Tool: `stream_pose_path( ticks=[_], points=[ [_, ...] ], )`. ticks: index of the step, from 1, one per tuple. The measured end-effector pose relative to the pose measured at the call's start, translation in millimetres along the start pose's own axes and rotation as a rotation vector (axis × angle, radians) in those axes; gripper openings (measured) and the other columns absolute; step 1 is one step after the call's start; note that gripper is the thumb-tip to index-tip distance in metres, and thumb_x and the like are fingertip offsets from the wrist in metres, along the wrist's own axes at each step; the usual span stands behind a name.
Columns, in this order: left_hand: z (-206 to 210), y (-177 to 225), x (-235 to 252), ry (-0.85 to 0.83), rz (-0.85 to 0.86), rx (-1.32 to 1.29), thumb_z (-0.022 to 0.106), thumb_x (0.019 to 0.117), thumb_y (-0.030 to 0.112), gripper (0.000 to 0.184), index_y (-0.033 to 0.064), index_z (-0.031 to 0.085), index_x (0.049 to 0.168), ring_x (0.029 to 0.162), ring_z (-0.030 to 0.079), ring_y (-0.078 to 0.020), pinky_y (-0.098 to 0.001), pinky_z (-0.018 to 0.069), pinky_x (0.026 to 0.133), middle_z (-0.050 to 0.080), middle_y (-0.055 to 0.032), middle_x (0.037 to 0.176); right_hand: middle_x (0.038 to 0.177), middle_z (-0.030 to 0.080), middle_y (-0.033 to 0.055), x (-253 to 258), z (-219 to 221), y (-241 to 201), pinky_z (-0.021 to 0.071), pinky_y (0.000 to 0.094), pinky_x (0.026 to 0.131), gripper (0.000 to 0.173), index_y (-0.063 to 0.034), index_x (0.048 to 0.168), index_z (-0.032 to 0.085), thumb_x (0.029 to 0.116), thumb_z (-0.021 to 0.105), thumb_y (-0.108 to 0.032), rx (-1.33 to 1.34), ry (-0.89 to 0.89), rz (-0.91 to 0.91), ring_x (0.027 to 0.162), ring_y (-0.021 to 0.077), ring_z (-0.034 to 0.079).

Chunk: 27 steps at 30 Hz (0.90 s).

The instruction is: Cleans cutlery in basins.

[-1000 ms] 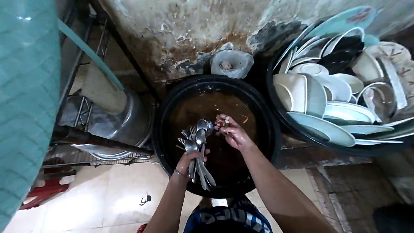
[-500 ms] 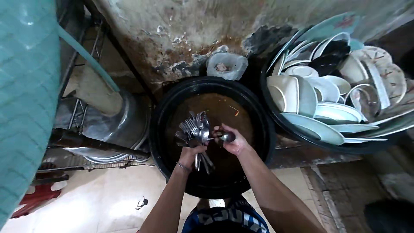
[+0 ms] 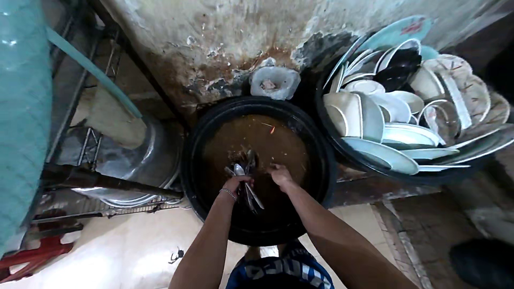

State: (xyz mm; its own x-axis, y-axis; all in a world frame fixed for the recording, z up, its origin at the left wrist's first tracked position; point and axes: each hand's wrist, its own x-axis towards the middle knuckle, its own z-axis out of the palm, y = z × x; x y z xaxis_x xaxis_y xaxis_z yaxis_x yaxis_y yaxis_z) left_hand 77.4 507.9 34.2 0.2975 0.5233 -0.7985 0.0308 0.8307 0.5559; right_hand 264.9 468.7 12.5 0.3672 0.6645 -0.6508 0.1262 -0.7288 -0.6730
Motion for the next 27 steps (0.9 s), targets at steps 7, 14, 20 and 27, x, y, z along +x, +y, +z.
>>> stream_pose_path(
  ticks=[7, 14, 20, 27],
  points=[
    [-7, -1, -10, -0.177, 0.04, -0.12, 0.05, 0.0976, 0.004, 0.015, -0.0005, 0.061, 0.107, 0.062, 0.064, -0.0136, -0.0267, 0.0547, 0.054, 0.07, -0.0113, 0.089, 0.128, 0.068, 0.0177, -29, -28, -56, 0.0464, 0.0616, 0.104, 0.038, -0.0114, 0.131, 0.069, 0.1088, 0.05, -0.037, -0.276, -0.002, -0.18, 0.123, 0.0353, 0.062],
    [-13, 3, -22, -0.557, 0.095, -0.361, 0.052, 0.0865, 0.011, 0.031, 0.0064, 0.058, 0.117, 0.061, 0.061, -0.0091, -0.0231, 0.0533, 0.053, 0.067, -0.0066, 0.091, 0.116, 0.066, 0.0188, -16, -22, -65, 0.0527, 0.0515, 0.093, 0.033, -0.0019, 0.13, 0.058, 0.1096, 0.05, -0.026, 0.065, 0.129, -0.315, 0.106, 0.0292, 0.066],
    [-14, 1, -24, -0.543, 0.026, -0.354, 0.05, 0.0893, 0.014, 0.024, 0.006, 0.057, 0.11, 0.058, 0.061, -0.0107, -0.0245, 0.0545, 0.052, 0.065, -0.0065, 0.083, 0.12, 0.066, 0.0182, -11, -5, -63, 0.0586, 0.0481, 0.085, 0.048, -0.0107, 0.144, 0.049, 0.0997, 0.067, -0.019, 0.035, -0.06, -0.455, 0.096, 0.027, 0.069],
    [-17, 0, -26, -0.483, -0.018, -0.197, 0.048, 0.0931, 0.011, 0.021, 0.0055, 0.058, 0.11, 0.056, 0.059, -0.0085, -0.0224, 0.0529, 0.051, 0.063, -0.004, 0.078, 0.117, 0.072, 0.0143, 14, -18, -68, 0.052, 0.0592, 0.099, 0.025, -0.0115, 0.122, 0.072, 0.1047, 0.057, -0.022, -0.361, -0.007, -0.529, 0.112, 0.0319, 0.068]
  ],
)
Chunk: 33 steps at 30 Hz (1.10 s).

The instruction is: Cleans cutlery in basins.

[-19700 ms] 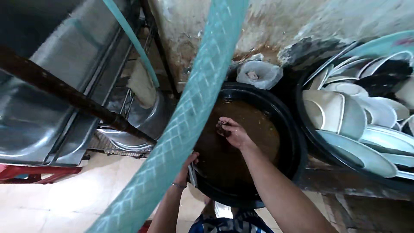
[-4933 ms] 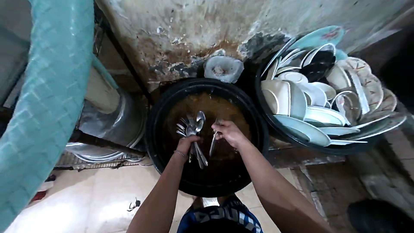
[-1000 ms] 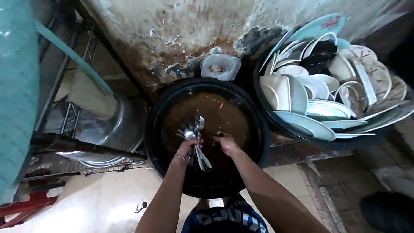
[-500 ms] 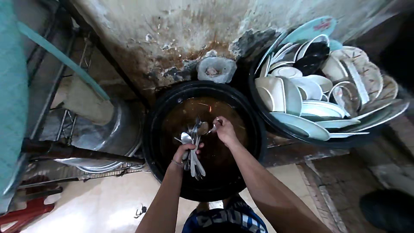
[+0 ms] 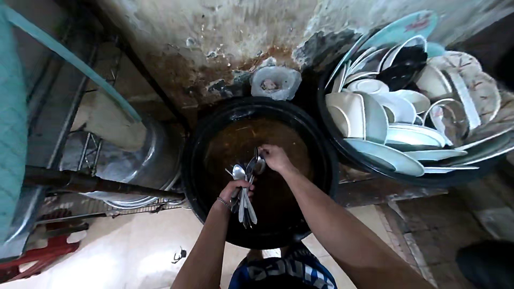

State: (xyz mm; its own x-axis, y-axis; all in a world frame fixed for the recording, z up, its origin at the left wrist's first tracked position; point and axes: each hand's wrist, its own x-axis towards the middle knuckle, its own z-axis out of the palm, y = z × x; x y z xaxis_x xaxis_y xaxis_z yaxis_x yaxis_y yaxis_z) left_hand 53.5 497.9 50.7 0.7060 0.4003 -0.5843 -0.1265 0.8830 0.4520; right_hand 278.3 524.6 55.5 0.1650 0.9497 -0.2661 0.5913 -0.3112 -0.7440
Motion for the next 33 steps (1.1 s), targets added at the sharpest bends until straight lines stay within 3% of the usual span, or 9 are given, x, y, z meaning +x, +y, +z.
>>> stream_pose_path(
  ticks=[3, 6, 12, 16, 22, 25, 28, 31, 33],
  points=[
    [7, -6, -3, 0.243, 0.116, 0.203, 0.063, 0.0882, 0.005, 0.03, 0.0022, 0.063, 0.118, 0.064, 0.062, -0.0118, -0.0267, 0.0549, 0.058, 0.066, -0.0067, 0.083, 0.122, 0.07, 0.0225, 6, 0, 21, 0.0517, 0.062, 0.099, 0.035, -0.0078, 0.133, 0.065, 0.1103, 0.046, -0.028, -0.053, 0.186, 0.241, 0.116, 0.0412, 0.067],
    [14, -14, 6, 0.543, 0.162, 0.378, 0.074, 0.0785, 0.0, 0.037, -0.0004, 0.066, 0.114, 0.08, 0.067, -0.0229, -0.0412, 0.057, 0.069, 0.071, -0.0143, 0.095, 0.132, 0.064, 0.0252, -6, 10, 26, 0.0487, 0.0641, 0.103, 0.041, -0.0081, 0.143, 0.057, 0.1106, 0.044, -0.029, -0.051, 0.048, 0.36, 0.123, 0.0434, 0.062],
    [28, -6, 22, 0.577, 0.299, 0.421, 0.079, 0.0823, 0.001, 0.038, -0.002, 0.064, 0.117, 0.094, 0.069, -0.0247, -0.0443, 0.0586, 0.082, 0.071, -0.0163, 0.106, 0.101, 0.068, 0.008, -28, 23, -16, 0.0603, 0.0347, 0.078, 0.037, -0.0024, 0.119, 0.065, 0.113, 0.039, -0.029, 0.896, 0.218, 0.203, 0.086, 0.0149, 0.068],
    [40, 1, 39, 0.593, 0.327, 0.482, 0.083, 0.0791, 0.004, 0.042, -0.0055, 0.063, 0.115, 0.094, 0.069, -0.0296, -0.0495, 0.0581, 0.084, 0.07, -0.021, 0.104, 0.133, 0.062, 0.0127, -36, 25, -40, 0.05, 0.0412, 0.104, 0.046, -0.002, 0.14, 0.055, 0.1131, 0.035, -0.034, 1.178, 0.297, 0.238, 0.121, 0.0196, 0.06],
    [49, 3, 35, 0.435, 0.252, 0.476, 0.077, 0.0801, 0.007, 0.042, -0.0037, 0.061, 0.118, 0.088, 0.067, -0.0258, -0.0456, 0.0572, 0.078, 0.069, -0.0177, 0.098, 0.151, 0.051, 0.0116, -37, 22, -49, 0.0414, 0.0509, 0.116, 0.069, -0.011, 0.153, 0.044, 0.1067, 0.033, -0.061, 1.209, 0.26, 0.304, 0.14, 0.0231, 0.049],
    [49, -1, 25, 0.379, 0.296, 0.328, 0.071, 0.0833, 0.003, 0.032, -0.0031, 0.06, 0.113, 0.07, 0.067, -0.0188, -0.0347, 0.0579, 0.064, 0.069, -0.0124, 0.083, 0.155, 0.048, 0.012, -45, 5, -36, 0.0387, 0.0513, 0.117, 0.066, -0.0097, 0.153, 0.044, 0.1088, 0.032, -0.056, 0.891, 0.133, 0.23, 0.143, 0.0234, 0.045],
    [43, 4, 16, 0.429, 0.333, 0.37, 0.074, 0.0817, 0.002, 0.031, -0.0048, 0.063, 0.11, 0.065, 0.065, -0.0194, -0.0342, 0.0577, 0.061, 0.069, -0.0131, 0.081, 0.136, 0.063, 0.0155, -50, -11, 0, 0.0501, 0.0572, 0.104, 0.042, -0.0099, 0.134, 0.064, 0.1079, 0.05, -0.04, 0.206, 0.266, 0.262, 0.124, 0.0322, 0.062],
    [40, 12, 8, 0.593, 0.344, 0.764, 0.083, 0.0784, 0.009, 0.037, -0.0018, 0.067, 0.11, 0.079, 0.069, -0.0279, -0.0485, 0.0584, 0.074, 0.071, -0.0167, 0.091, 0.148, 0.051, 0.0236, -67, -2, 33, 0.0513, 0.0628, 0.101, 0.042, -0.0077, 0.136, 0.063, 0.1019, 0.062, -0.033, -0.241, 0.127, 0.348, 0.126, 0.0433, 0.059],
    [46, 14, 1, 0.702, 0.381, 0.999, 0.083, 0.0809, 0.017, 0.044, 0.0028, 0.065, 0.118, 0.088, 0.069, -0.0321, -0.0565, 0.0567, 0.079, 0.071, -0.0177, 0.097, 0.141, 0.058, 0.0207, -84, 0, 22, 0.0525, 0.0609, 0.101, 0.035, -0.0094, 0.128, 0.069, 0.1003, 0.065, -0.031, -0.284, 0.134, 0.263, 0.124, 0.0398, 0.061]
  ],
)
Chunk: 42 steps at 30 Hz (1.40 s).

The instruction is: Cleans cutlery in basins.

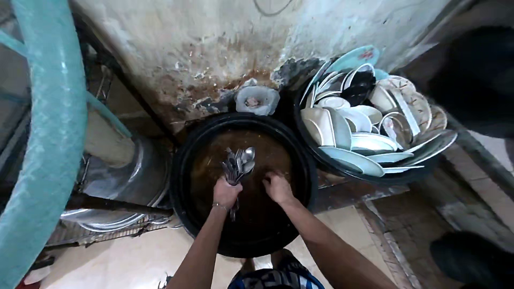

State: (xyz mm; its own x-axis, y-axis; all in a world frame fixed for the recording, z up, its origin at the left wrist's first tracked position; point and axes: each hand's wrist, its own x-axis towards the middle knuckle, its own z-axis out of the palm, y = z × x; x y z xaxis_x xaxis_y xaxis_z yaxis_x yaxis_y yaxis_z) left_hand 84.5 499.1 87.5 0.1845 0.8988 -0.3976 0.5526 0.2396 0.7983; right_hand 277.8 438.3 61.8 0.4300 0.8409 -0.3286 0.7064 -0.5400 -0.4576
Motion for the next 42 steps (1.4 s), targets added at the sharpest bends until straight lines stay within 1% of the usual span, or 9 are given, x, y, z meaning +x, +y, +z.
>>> stream_pose_path(
  ticks=[5, 10, 15, 21, 25, 30, 36, 39, 42],
  points=[
    [13, -5, 6, 0.092, 0.04, 0.157, 0.084, 0.082, 0.023, 0.06, 0.0076, 0.059, 0.134, 0.099, 0.07, -0.0398, -0.0638, 0.0567, 0.084, 0.071, -0.0214, 0.108, 0.135, 0.063, 0.0135, -30, -21, -15, 0.055, 0.0562, 0.098, 0.031, -0.0134, 0.129, 0.068, 0.1058, 0.056, -0.03, 0.15, -0.021, -0.013, 0.117, 0.032, 0.065],
    [23, -3, -8, 0.06, 0.228, 0.107, 0.091, 0.0763, 0.019, 0.073, -0.0006, 0.056, 0.137, 0.11, 0.07, -0.0313, -0.0529, 0.0553, 0.1, 0.072, -0.0198, 0.116, 0.15, 0.054, 0.0127, -33, -77, -29, 0.0489, 0.0516, 0.109, 0.056, -0.01, 0.151, 0.047, 0.1111, 0.032, -0.047, 0.888, 0.12, -0.038, 0.134, 0.0264, 0.056],
    [37, 18, -19, 0.039, 0.368, 0.261, 0.092, 0.0764, 0.029, 0.078, 0.0044, 0.054, 0.141, 0.102, 0.072, -0.0362, -0.0598, 0.0562, 0.093, 0.073, -0.0208, 0.11, 0.162, 0.04, 0.0137, -32, -90, -43, 0.0332, 0.0584, 0.121, 0.069, -0.0151, 0.163, 0.031, 0.1087, 0.028, -0.059, 0.67, -0.082, -0.129, 0.148, 0.0296, 0.041],
    [52, 66, -39, 0.129, 0.354, 0.123, 0.086, 0.0822, 0.015, 0.065, 0.0017, 0.055, 0.138, 0.106, 0.07, -0.0338, -0.0581, 0.0549, 0.095, 0.07, -0.0214, 0.114, 0.124, 0.07, 0.0166, -61, -123, 39, 0.0518, 0.0594, 0.101, 0.053, -0.0103, 0.139, 0.061, 0.1074, 0.047, -0.05, 0.55, 0.06, -0.086, 0.116, 0.0325, 0.067],
    [142, 124, -115, -0.05, 0.456, -0.076, 0.086, 0.0783, 0.012, 0.07, 0.0045, 0.053, 0.139, 0.102, 0.07, -0.0258, -0.0508, 0.0589, 0.091, 0.071, -0.0153, 0.113, 0.136, 0.064, 0.0104, -141, -140, 112, 0.0521, 0.0485, 0.103, 0.061, -0.0136, 0.149, 0.049, 0.1, 0.062, -0.048, 1.08, 0.055, -0.131, 0.122, 0.0231, 0.063],
    [303, 173, -244, -0.33, 0.628, 0.039, 0.075, 0.0918, 0.018, 0.061, 0.004, 0.048, 0.145, 0.114, 0.067, -0.0262, -0.0496, 0.0538, 0.102, 0.068, -0.0159, 0.125, 0.123, 0.067, 0.0087, -227, -166, 236, 0.0578, 0.0443, 0.09, 0.085, -0.0142, 0.144, 0.051, 0.0759, 0.083, -0.054, 1.266, 0.302, -0.018, 0.107, 0.0194, 0.067],
    [441, 205, -405, -0.739, 0.877, 0.477, 0.068, 0.0905, 0.009, 0.048, 0.0027, 0.056, 0.137, 0.113, 0.066, -0.0329, -0.0559, 0.0537, 0.095, 0.067, -0.0205, 0.124, 0.104, 0.071, 0.0111, -364, -221, 383, 0.0594, 0.0422, 0.081, 0.055, -0.005, 0.127, 0.06, 0.082, 0.082, -0.028, 1.611, 0.743, 0.158, 0.091, 0.0203, 0.07],
    [499, 212, -465, -0.813, 1.118, 0.637, 0.074, 0.0878, 0.02, 0.045, 0.0036, 0.065, 0.129, 0.149, 0.033, -0.036, -0.0607, 0.0353, 0.116, 0.021, -0.0133, 0.169, 0.1, 0.071, 0.0113, -429, -240, 440, 0.059, 0.042, 0.078, 0.048, -0.0039, 0.124, 0.062, 0.0834, 0.081, -0.022, 1.705, 0.969, 0.225, 0.087, 0.0199, 0.069],
    [550, 221, -517, -0.904, 1.345, 0.826, 0.074, 0.0899, 0.038, 0.051, 0.0042, 0.067, 0.127, 0.159, 0.009, -0.0368, -0.0666, 0.0122, 0.123, 0.005, -0.0122, 0.174, 0.1, 0.072, 0.0134, -483, -256, 492, 0.0597, 0.0434, 0.077, 0.047, -0.0029, 0.123, 0.061, 0.0836, 0.08, -0.019, 1.764, 1.168, 0.298, 0.086, 0.022, 0.07]
  ],
)
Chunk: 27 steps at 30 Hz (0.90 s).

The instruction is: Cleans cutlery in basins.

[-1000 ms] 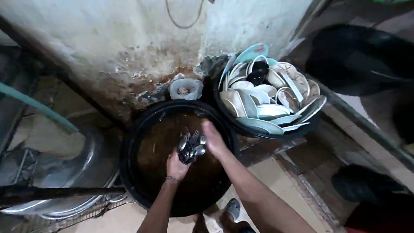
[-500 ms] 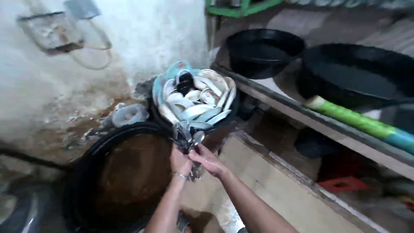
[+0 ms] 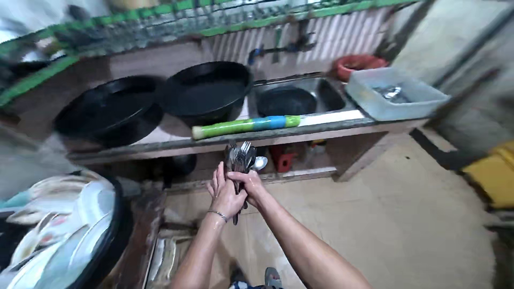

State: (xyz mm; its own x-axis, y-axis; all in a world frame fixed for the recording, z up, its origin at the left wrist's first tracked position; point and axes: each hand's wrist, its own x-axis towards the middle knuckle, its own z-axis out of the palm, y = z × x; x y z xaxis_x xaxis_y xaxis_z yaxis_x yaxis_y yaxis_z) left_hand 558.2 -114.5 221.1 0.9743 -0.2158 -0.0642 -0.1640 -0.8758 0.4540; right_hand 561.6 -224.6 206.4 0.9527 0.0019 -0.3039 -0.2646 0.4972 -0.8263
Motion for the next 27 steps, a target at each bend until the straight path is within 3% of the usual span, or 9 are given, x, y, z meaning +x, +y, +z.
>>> stream_pose_path(
  ticks=[3, 6, 9, 11, 14, 17, 21, 24, 27],
  points=[
    [16, 50, 45, -0.091, 0.133, 0.105, 0.069, 0.0923, 0.041, 0.057, 0.0052, 0.061, 0.136, 0.159, 0.012, -0.0336, -0.0674, 0.0125, 0.123, 0.01, -0.0126, 0.173, 0.1, 0.071, 0.0119, 20, -46, -33, 0.0597, 0.0408, 0.077, 0.045, -0.0045, 0.123, 0.061, 0.0827, 0.077, -0.018, 0.07, 0.088, -0.074, 0.087, 0.02, 0.07],
    [34, 86, 95, -0.18, 0.227, 0.12, 0.066, 0.0935, 0.044, 0.069, 0.0053, 0.05, 0.149, 0.159, 0.012, -0.0336, -0.0682, 0.0144, 0.122, 0.005, -0.0122, 0.174, 0.098, 0.071, 0.0166, 64, -95, -58, 0.0598, 0.0422, 0.078, 0.037, 0.002, 0.12, 0.06, 0.0868, 0.073, -0.009, 0.157, 0.157, -0.136, 0.086, 0.0229, 0.07],
    [54, 107, 152, -0.315, 0.336, -0.094, 0.063, 0.0983, 0.04, 0.067, 0.0079, 0.044, 0.154, 0.158, 0.017, -0.0348, -0.0647, 0.021, 0.122, 0.0, -0.0146, 0.174, 0.093, 0.071, 0.0101, 88, -134, -89, 0.0594, 0.0372, 0.071, 0.031, -0.0048, 0.116, 0.063, 0.0893, 0.071, -0.017, 0.127, 0.219, -0.129, 0.079, 0.0167, 0.069],
    [77, 122, 192, -0.316, 0.436, -0.326, 0.064, 0.0975, 0.039, 0.066, 0.0123, 0.045, 0.154, 0.157, 0.023, -0.0311, -0.056, 0.0317, 0.122, 0.002, -0.014, 0.174, 0.091, 0.071, 0.0084, 112, -167, -105, 0.0595, 0.0366, 0.068, 0.034, -0.0085, 0.113, 0.067, 0.0862, 0.076, -0.027, 0.139, 0.241, -0.16, 0.077, 0.0159, 0.069],
    [105, 161, 241, -0.297, 0.509, -0.591, 0.073, 0.0924, 0.038, 0.073, 0.0087, 0.047, 0.154, 0.151, 0.037, -0.0234, -0.0404, 0.0418, 0.118, 0.014, -0.0144, 0.173, 0.086, 0.071, 0.0114, 142, -211, -139, 0.0602, 0.0365, 0.069, 0.028, -0.0047, 0.106, 0.067, 0.0845, 0.076, -0.021, 0.225, 0.321, -0.244, 0.075, 0.0176, 0.07],
    [116, 215, 274, -0.322, 0.521, -0.657, 0.08, 0.0874, 0.038, 0.081, 0.0091, 0.046, 0.155, 0.135, 0.054, -0.0183, -0.0366, 0.0497, 0.109, 0.028, -0.0095, 0.169, 0.078, 0.068, 0.0103, 153, -251, -176, 0.0594, 0.0331, 0.064, 0.015, -0.0035, 0.097, 0.067, 0.0883, 0.068, -0.016, 0.295, 0.375, -0.328, 0.068, 0.0156, 0.067],
    [120, 269, 315, -0.272, 0.64, -0.716, 0.079, 0.0883, 0.041, 0.076, 0.0129, 0.05, 0.152, 0.138, 0.053, -0.0168, -0.041, 0.0476, 0.113, 0.046, -0.0054, 0.159, 0.078, 0.068, 0.0084, 154, -305, -244, 0.0576, 0.0305, 0.059, 0.014, -0.0059, 0.094, 0.067, 0.0942, 0.059, -0.018, 0.276, 0.418, -0.416, 0.066, 0.0149, 0.065],
    [130, 267, 351, -0.248, 0.591, -0.779, 0.075, 0.0916, 0.034, 0.062, 0.0104, 0.056, 0.146, 0.131, 0.059, -0.0204, -0.0435, 0.0504, 0.111, 0.06, -0.0083, 0.144, 0.082, 0.068, 0.0074, 154, -367, -315, 0.0586, 0.0337, 0.06, 0.016, -0.0074, 0.098, 0.064, 0.0967, 0.055, -0.021, 0.152, 0.512, -0.434, 0.069, 0.0167, 0.066],
    [138, 229, 368, -0.225, 0.429, -0.788, 0.07, 0.0945, 0.025, 0.051, 0.0052, 0.06, 0.14, 0.118, 0.068, -0.0177, -0.0369, 0.0587, 0.101, 0.067, -0.0092, 0.134, 0.084, 0.068, 0.0067, 161, -440, -392, 0.0601, 0.0367, 0.063, 0.016, -0.0072, 0.107, 0.062, 0.0961, 0.059, -0.018, -0.038, 0.628, -0.384, 0.071, 0.0178, 0.067]
  ],
)
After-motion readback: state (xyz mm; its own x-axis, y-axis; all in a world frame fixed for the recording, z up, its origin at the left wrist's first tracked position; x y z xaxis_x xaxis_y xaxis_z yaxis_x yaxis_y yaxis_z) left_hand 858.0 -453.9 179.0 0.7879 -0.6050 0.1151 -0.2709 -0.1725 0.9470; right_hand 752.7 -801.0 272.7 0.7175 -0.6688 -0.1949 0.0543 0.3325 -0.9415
